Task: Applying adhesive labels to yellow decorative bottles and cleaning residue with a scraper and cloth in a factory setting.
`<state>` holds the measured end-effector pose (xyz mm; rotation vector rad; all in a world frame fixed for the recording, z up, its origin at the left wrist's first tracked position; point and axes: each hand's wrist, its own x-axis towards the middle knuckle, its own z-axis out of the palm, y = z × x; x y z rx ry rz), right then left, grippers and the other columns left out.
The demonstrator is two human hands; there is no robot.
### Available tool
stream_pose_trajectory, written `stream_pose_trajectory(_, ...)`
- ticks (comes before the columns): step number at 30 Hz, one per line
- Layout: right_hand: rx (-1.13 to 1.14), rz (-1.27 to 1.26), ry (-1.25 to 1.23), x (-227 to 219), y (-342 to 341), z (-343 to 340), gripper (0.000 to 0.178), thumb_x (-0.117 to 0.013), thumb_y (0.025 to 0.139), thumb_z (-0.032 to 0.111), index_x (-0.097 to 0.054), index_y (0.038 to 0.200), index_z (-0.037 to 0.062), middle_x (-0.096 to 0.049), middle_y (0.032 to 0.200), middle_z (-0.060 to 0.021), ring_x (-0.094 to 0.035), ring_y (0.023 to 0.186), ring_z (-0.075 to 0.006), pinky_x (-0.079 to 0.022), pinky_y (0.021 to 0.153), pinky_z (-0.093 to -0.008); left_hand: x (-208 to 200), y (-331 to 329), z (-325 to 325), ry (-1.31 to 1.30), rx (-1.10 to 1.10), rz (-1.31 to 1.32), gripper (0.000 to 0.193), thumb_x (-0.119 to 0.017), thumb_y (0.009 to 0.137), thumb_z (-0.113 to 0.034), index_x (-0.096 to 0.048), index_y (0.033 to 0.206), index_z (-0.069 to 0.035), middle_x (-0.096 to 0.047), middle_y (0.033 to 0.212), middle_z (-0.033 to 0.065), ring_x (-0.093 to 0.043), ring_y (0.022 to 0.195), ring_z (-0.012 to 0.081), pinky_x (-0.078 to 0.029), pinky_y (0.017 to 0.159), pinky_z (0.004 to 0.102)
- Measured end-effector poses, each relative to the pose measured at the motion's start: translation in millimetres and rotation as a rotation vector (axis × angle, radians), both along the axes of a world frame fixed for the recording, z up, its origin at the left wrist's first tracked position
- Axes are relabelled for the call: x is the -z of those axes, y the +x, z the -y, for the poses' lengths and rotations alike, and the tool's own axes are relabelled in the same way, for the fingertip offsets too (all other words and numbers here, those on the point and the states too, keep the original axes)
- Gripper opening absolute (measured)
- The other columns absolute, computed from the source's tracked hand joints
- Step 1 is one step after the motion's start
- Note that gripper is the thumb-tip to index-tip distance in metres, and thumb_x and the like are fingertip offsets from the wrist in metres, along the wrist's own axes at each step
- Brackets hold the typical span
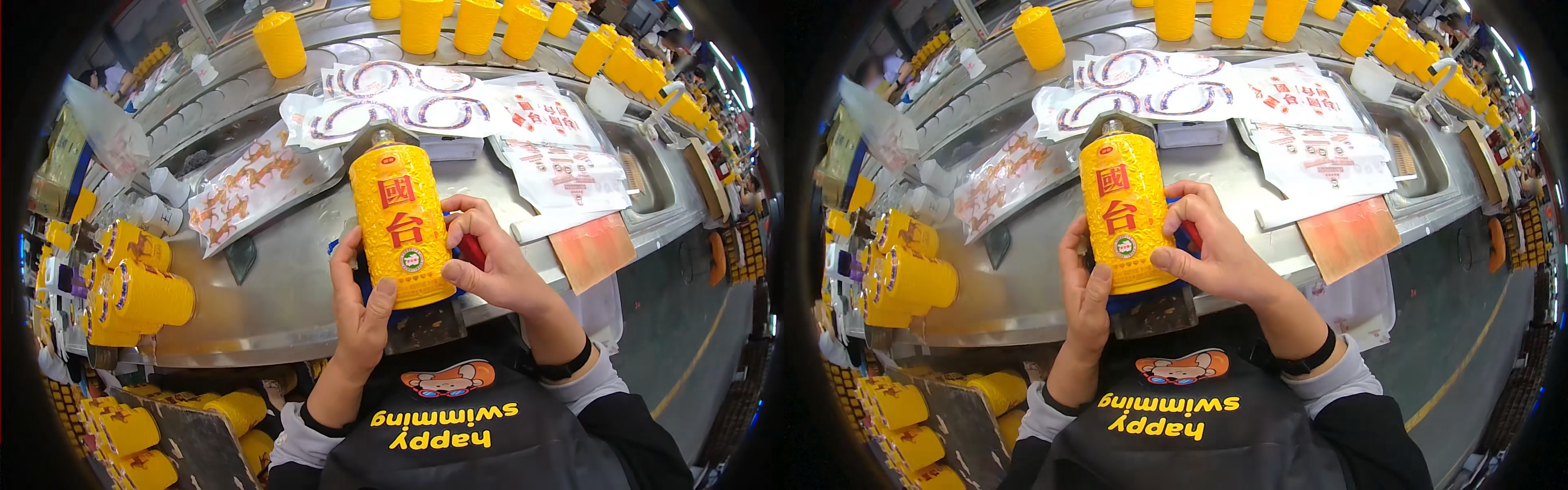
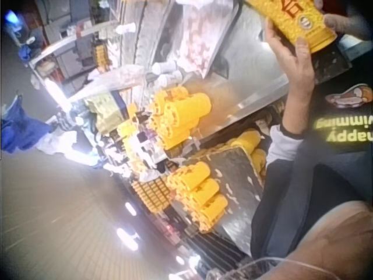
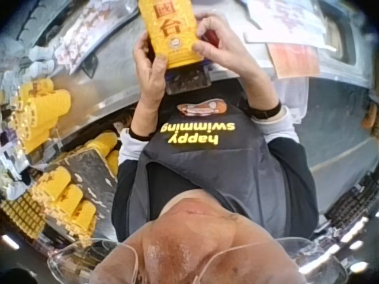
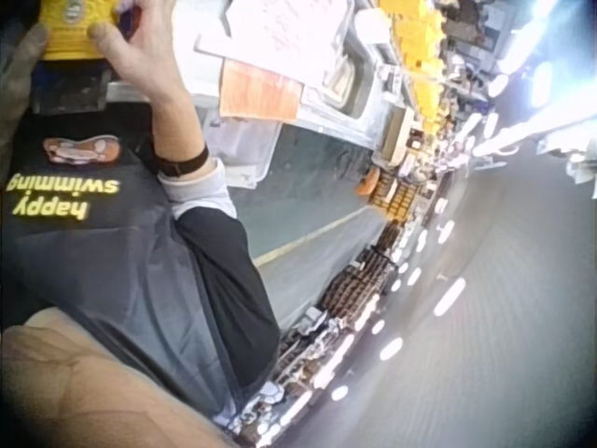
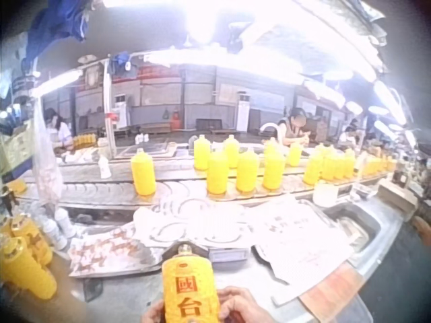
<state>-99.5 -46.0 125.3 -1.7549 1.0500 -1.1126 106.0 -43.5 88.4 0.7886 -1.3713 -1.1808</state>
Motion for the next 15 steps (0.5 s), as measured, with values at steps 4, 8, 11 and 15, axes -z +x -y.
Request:
stream_pose_trajectory(4, 0.037, -0.047, -0.012, 1, 2, -1, 0.037, -0.073, 0.08, 0.027, -0.046, 0.096, 0.0064, -0.036, 0.125, -0.0197, -0.039, 0.118, -0.0277, -0.037, 0.095, -0.0344, -3, -3, -1, 0.013, 0.005, -0.021, 0.06, -0.054, 0.092, -0.029, -0.03, 0.136, 0.004, -0.037, 0.133, 0.0153, -0.034, 0.125, 0.0234, -0.021, 0.108, 0.0353)
stream_pose_trajectory(8, 0.161, 0.035, -0.006, -6, -3, -7, 0.034, -0.067, 0.084, 0.016, -0.049, 0.11, 0.0042, -0.046, 0.122, -0.0169, -0.048, 0.113, -0.0216, -0.041, 0.093, -0.0326, -6, -3, -1, 0.009, 0.016, -0.021, 0.061, -0.054, 0.092, -0.027, -0.028, 0.137, 0.004, -0.037, 0.134, 0.0153, -0.034, 0.126, 0.0229, -0.022, 0.108, 0.0347)
stream_pose_trajectory(11, 0.386, 0.002, -0.129, -17, -3, -14, 0.041, -0.059, 0.088, 0.004, -0.045, 0.126, 0.0023, -0.056, 0.116, -0.013, -0.056, 0.106, -0.0153, -0.048, 0.087, -0.0285, -8, -4, 0, 0.005, 0.019, -0.017, 0.061, -0.054, 0.092, -0.026, -0.027, 0.138, 0.005, -0.036, 0.134, 0.0155, -0.033, 0.127, 0.0226, -0.022, 0.109, 0.0344)
stream_pose_trajectory(15, 0.307, -0.048, -0.029, -49, 33, -24, 0.033, -0.062, 0.087, 0.015, -0.05, 0.114, 0.0012, -0.064, 0.089, -0.0146, -0.064, 0.079, -0.0206, -0.051, 0.071, -0.0325, -7, -3, 0, 0.021, 0.005, -0.025, 0.062, -0.055, 0.092, -0.025, -0.026, 0.138, 0.005, -0.037, 0.134, 0.0159, -0.034, 0.127, 0.0228, -0.023, 0.109, 0.0346)
